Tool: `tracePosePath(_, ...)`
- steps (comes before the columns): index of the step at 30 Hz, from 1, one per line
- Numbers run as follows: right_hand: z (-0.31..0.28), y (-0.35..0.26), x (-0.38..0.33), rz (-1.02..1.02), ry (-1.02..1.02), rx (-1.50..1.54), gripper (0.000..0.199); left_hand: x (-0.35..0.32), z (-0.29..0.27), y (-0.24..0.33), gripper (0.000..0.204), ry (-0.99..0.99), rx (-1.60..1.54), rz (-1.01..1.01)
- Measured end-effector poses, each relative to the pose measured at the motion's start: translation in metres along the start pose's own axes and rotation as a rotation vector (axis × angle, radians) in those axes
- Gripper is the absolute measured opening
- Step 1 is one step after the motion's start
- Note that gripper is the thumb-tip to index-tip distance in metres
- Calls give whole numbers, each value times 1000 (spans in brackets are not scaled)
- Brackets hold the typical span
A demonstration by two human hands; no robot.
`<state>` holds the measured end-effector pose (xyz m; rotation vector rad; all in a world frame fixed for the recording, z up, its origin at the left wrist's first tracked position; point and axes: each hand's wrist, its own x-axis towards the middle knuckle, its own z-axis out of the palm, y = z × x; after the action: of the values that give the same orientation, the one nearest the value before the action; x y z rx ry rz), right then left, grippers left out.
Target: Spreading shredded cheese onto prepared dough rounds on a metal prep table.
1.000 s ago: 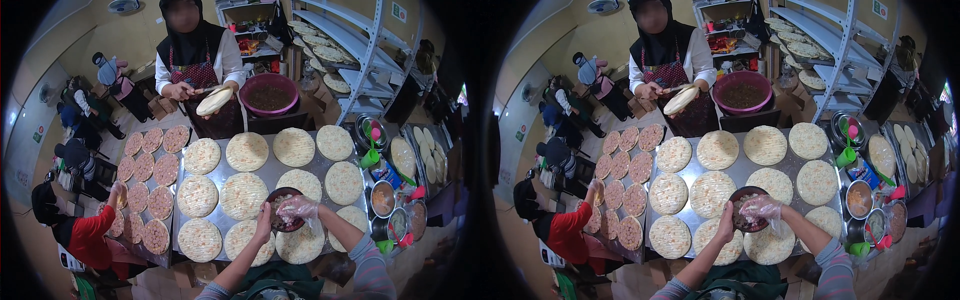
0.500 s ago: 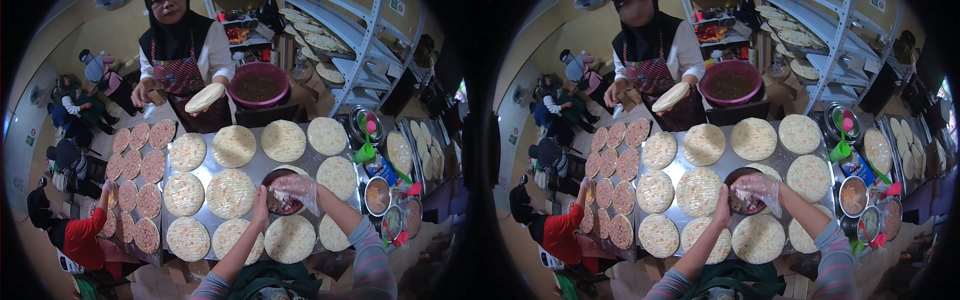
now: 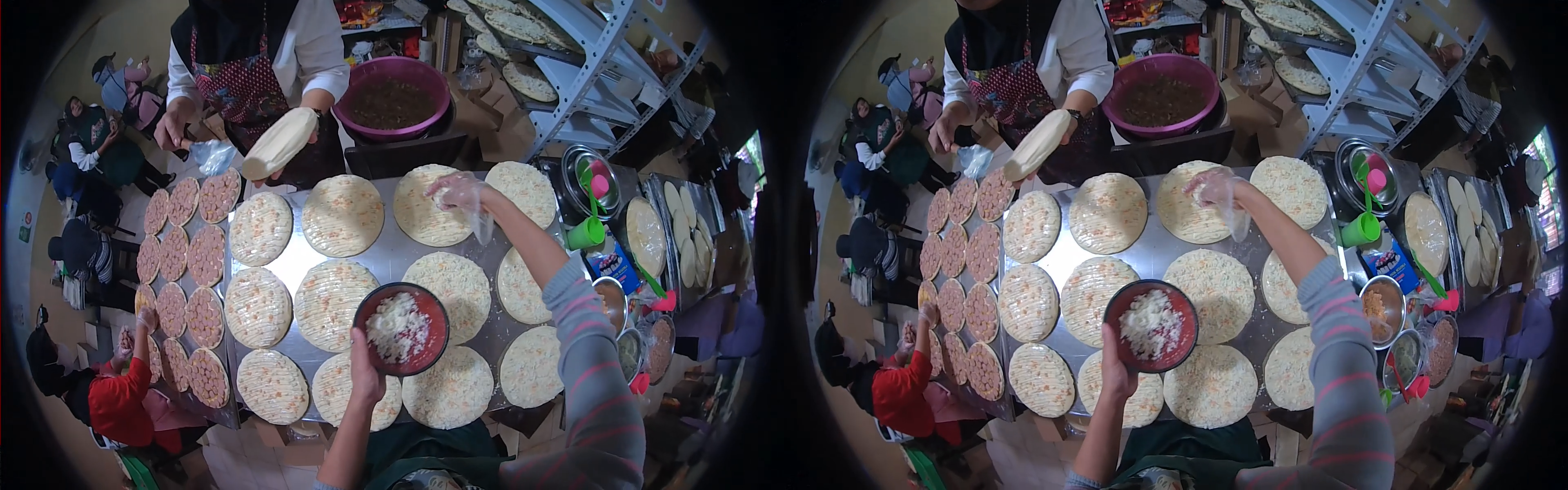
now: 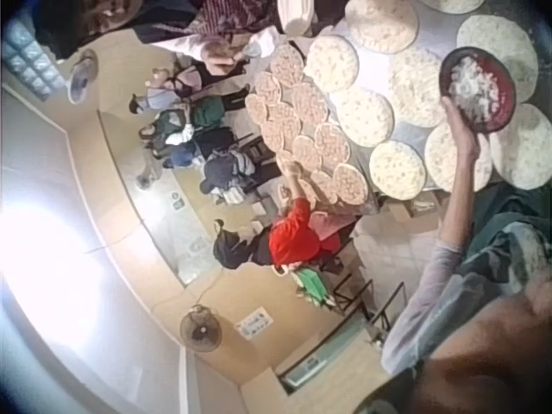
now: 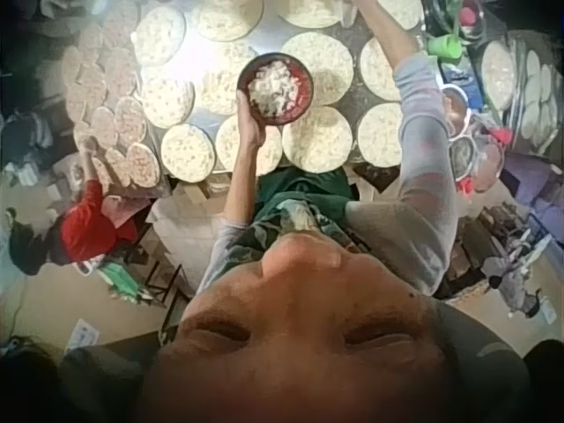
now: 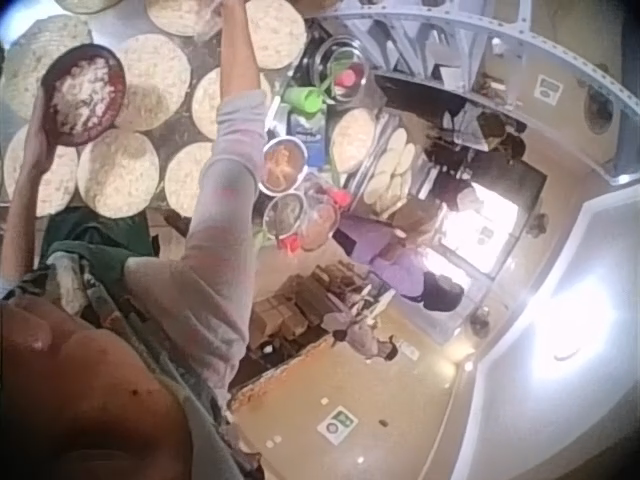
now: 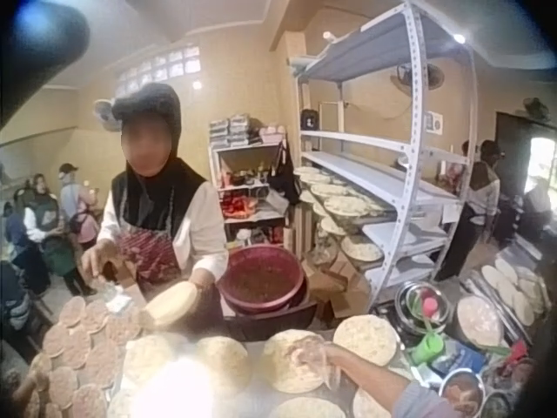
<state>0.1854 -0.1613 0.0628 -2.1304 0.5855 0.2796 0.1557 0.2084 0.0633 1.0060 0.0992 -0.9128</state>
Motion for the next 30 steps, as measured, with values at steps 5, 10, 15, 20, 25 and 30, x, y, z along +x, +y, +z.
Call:
tracePosePath(5,2,41,62,195,238,6,19,-16,-18,2,60,50,64,-2)
tracePosePath(10,-17,62,59,161,183,-159,18,-25,-22,7,62,110,43,-6)
tracePosePath(15,-1,54,55,-70,96,-375,19,-24,-16,7,64,111,29,5)
tracePosePath(20,-9,58,72,-45,235,-516,26,-26,-12,1,63,101,10,-23)
tracePosePath(25,-28,55,81,57,164,-458,24,-30,-11,2,63,119,9,5)
tracePosePath(30,1,42,109,-157,173,-458,15,-30,-16,-3,62,145,11,8)
